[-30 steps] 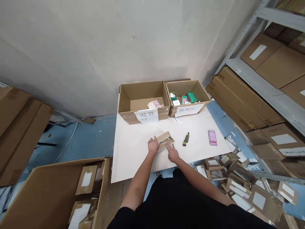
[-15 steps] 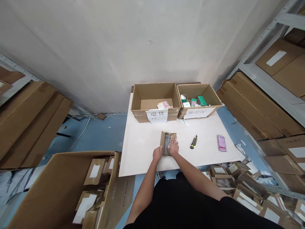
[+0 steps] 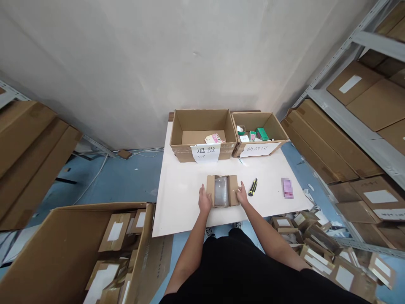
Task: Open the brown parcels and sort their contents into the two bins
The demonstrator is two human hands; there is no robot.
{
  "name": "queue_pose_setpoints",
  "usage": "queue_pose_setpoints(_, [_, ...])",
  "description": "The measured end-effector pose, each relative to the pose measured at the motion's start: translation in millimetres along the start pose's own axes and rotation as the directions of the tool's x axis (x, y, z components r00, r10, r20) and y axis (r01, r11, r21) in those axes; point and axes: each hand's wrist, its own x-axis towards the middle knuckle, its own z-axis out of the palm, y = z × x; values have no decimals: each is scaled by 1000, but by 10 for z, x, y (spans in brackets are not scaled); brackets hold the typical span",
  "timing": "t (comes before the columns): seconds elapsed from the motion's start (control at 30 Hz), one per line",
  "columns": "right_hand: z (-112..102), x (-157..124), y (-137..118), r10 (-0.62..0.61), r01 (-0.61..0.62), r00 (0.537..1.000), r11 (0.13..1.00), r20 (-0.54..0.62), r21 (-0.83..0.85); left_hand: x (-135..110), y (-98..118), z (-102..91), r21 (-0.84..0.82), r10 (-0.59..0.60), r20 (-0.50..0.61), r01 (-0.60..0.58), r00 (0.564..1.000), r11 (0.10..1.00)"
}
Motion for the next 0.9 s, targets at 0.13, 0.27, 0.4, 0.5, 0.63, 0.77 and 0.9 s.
queue_pose_setpoints(0.13, [-53,-119,122,-145,143,989,948,14,-283,69,148,-34,167,222,139,-244,965,955])
queue_pose_setpoints(0.27, [76,-119,10,-349,381,924,796,157,-470,89,328,-13,201,221,351,-304,910,931])
queue_pose_setpoints(0.4, [265,45,-190,-412,570,814,702,410,-426,9,370,54,224,204,381,-304,902,926])
queue_pose_setpoints(0.5, [435,199,-320,-330,562,794,718,510,-410,-58,311,94,236,190,411,-305,892,923])
queue_pose_setpoints(0.63, [667,393,-432,-143,407,874,738,465,-538,-93,204,114,248,95,457,-229,885,941])
queue_pose_setpoints(0.77, [863,544,-416,-30,394,851,696,525,-600,-161,107,168,230,71,447,-191,892,954])
queue_pose_setpoints(0.9, [1015,607,-286,57,374,840,659,539,-652,-262,60,253,182,53,422,-142,905,973])
